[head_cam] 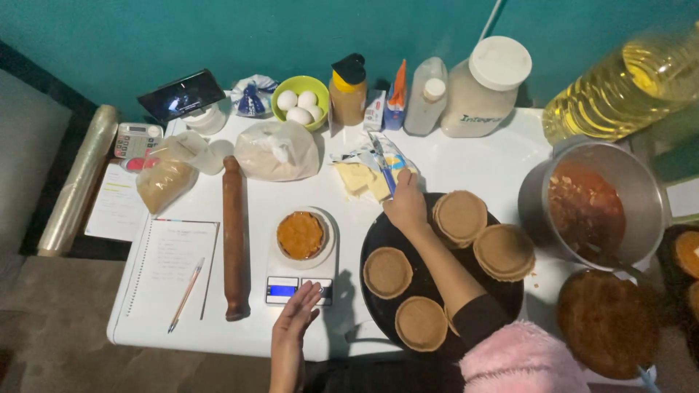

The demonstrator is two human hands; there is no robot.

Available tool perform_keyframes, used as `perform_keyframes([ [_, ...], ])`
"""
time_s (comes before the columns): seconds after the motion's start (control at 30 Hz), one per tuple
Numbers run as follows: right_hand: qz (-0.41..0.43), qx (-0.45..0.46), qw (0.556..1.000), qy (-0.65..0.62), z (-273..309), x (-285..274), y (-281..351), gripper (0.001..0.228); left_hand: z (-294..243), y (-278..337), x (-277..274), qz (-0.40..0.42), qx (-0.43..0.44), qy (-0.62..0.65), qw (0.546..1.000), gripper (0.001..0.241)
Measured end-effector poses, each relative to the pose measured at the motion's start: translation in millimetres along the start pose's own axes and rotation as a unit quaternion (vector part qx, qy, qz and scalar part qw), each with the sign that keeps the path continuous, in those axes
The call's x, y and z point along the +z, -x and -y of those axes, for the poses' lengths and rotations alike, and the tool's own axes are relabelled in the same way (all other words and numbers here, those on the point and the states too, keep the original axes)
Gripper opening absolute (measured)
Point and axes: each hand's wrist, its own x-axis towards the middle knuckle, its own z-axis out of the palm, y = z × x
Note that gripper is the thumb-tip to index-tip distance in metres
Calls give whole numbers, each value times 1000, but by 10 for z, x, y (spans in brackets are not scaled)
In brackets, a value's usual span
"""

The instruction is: Filling tart shells with a savory mixture, topping with mashed pumpkin and a piece of cheese.

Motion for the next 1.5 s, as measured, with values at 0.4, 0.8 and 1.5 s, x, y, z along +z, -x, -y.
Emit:
perform_keyframes([
  [0.4, -3, 2, 999, 45, 420, -478, 870, 35, 178, -1687, 1120, 180, -14, 29, 983, 57],
  [0.8, 93, 16, 983, 156, 228, -320, 931, 71, 288, -2097, 1724, 152, -37, 126, 980, 62],
  [1.5, 75, -7, 988, 137, 120, -361, 955, 73, 89, -1988, 1830, 155, -62, 135, 977, 65],
])
